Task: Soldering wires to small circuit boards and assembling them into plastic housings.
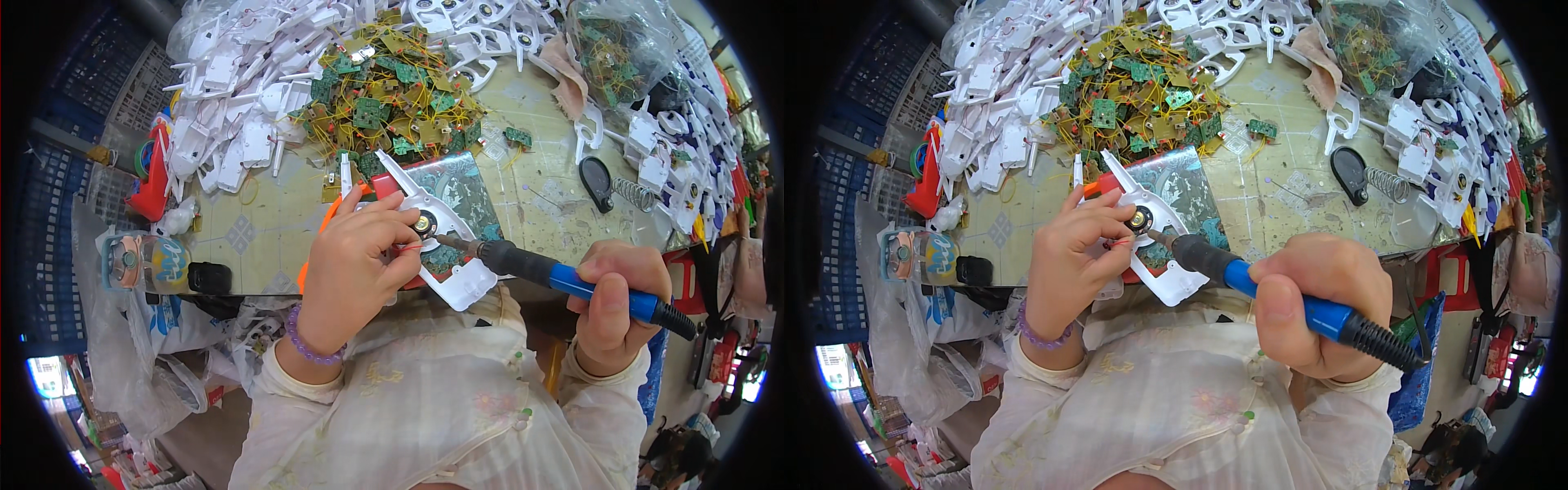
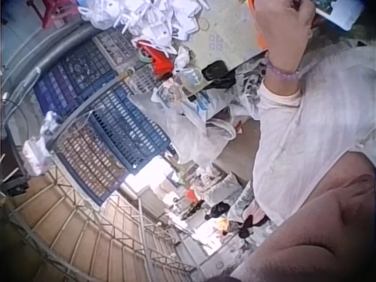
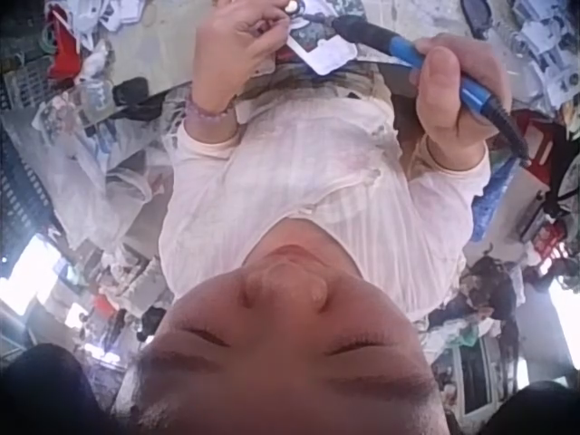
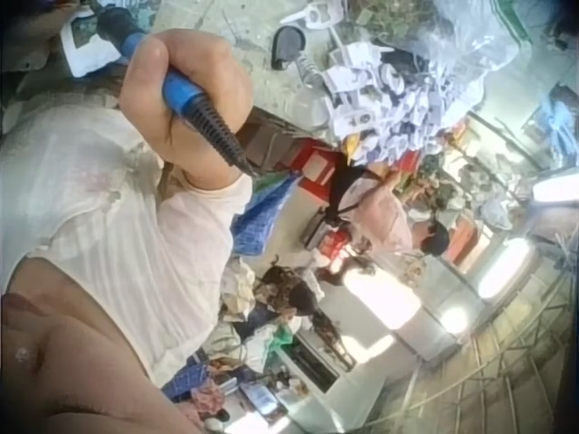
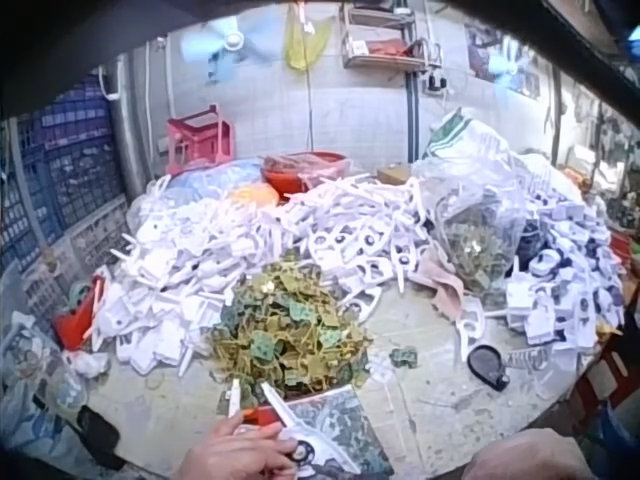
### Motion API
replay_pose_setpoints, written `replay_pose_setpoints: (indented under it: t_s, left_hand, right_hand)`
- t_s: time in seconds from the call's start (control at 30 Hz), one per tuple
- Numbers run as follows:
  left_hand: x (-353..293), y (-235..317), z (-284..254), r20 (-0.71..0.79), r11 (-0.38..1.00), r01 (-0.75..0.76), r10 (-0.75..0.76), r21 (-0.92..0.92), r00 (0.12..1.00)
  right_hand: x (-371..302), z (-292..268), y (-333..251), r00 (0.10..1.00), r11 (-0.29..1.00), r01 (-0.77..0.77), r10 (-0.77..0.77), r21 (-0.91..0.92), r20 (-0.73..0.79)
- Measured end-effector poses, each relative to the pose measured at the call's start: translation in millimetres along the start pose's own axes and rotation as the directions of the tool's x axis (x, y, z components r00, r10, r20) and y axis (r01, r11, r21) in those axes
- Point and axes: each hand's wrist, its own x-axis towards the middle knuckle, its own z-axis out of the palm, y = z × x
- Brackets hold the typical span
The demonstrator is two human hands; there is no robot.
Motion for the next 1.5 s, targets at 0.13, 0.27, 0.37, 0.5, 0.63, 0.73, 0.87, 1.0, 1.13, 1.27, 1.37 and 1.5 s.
replay_pose_setpoints:
  t_s: [0.13, 0.27, 0.37, 0.5, 0.63, 0.73, 0.87, 1.0, 1.13, 1.27, 1.37, 1.5]
  left_hand:
    - [-1.0, -0.6, -0.4, -0.004, 1.0, -0.002, 0.002, 0.012, 1.0]
    - [0.4, -0.6, -0.2, -0.006, 1.0, -0.002, 0.002, 0.003, 1.0]
    - [1.3, -0.5, -0.8, 0.013, 0.999, 0.008, -0.008, -0.042, 1.0]
    - [0.7, -1.0, -1.7, 0.002, 1.0, -0.005, 0.005, 0.004, 1.0]
    - [0.2, -1.9, -1.7, 0.007, 1.0, -0.014, 0.014, 0.001, 1.0]
    - [-1.7, -4.6, -2.3, 0.008, 0.999, -0.015, 0.016, -0.041, 1.0]
    - [-8.0, -9.1, -5.2, -0.105, 0.992, -0.022, 0.009, -0.125, 0.994]
    - [-15.4, -21.0, -8.7, -0.124, 0.99, -0.132, 0.126, -0.042, 0.984]
    - [-18.5, -17.7, -4.5, -0.145, 0.992, -0.059, 0.042, -0.115, 0.989]
    - [-19.3, -18.3, 0.1, -0.188, 0.988, -0.033, 0.004, -0.149, 0.982]
    - [-20.6, -12.0, -0.3, -0.158, 0.992, -0.055, 0.037, -0.109, 0.987]
    - [-18.6, -3.8, 5.3, -0.178, 0.992, -0.014, -0.009, -0.125, 0.984]
  right_hand:
    - [-3.1, 1.7, 3.8, 0.999, 1.0, -0.008, 0.009, 0.014, -0.038]
    - [-8.7, -3.6, 15.5, 0.993, 0.993, 0.117, -0.117, 0.026, -0.01]
    - [-13.4, 0.6, 14.6, 0.989, 0.989, 0.125, -0.118, 0.082, -0.089]
    - [-15.6, -0.8, 16.7, 0.976, 0.995, 0.095, -0.084, 0.043, -0.199]
    - [-28.2, 6.1, 31.4, 0.935, 0.996, 0.023, 0.007, 0.08, -0.355]
    - [-37.1, 9.7, 47.5, 0.903, 0.993, 0.042, 0.008, 0.107, -0.43]
    - [-41.6, 6.0, 58.6, 0.851, 0.995, 0.035, 0.019, 0.093, -0.525]
    - [-44.0, 3.4, 60.5, 0.84, 0.983, -0.006, 0.106, 0.186, -0.532]
    - [-51.4, 32.2, 64.2, 0.86, 0.953, 0.041, 0.119, 0.299, -0.496]
    - [-53.7, 61.9, 82.1, 0.909, 0.916, 0.285, -0.164, 0.284, -0.383]
    - [-61.3, 67.0, 82.8, 0.973, 0.918, 0.189, -0.126, 0.35, -0.194]
    - [-60.3, 72.5, 79.3, 0.975, 0.899, 0.201, -0.146, 0.39, -0.166]
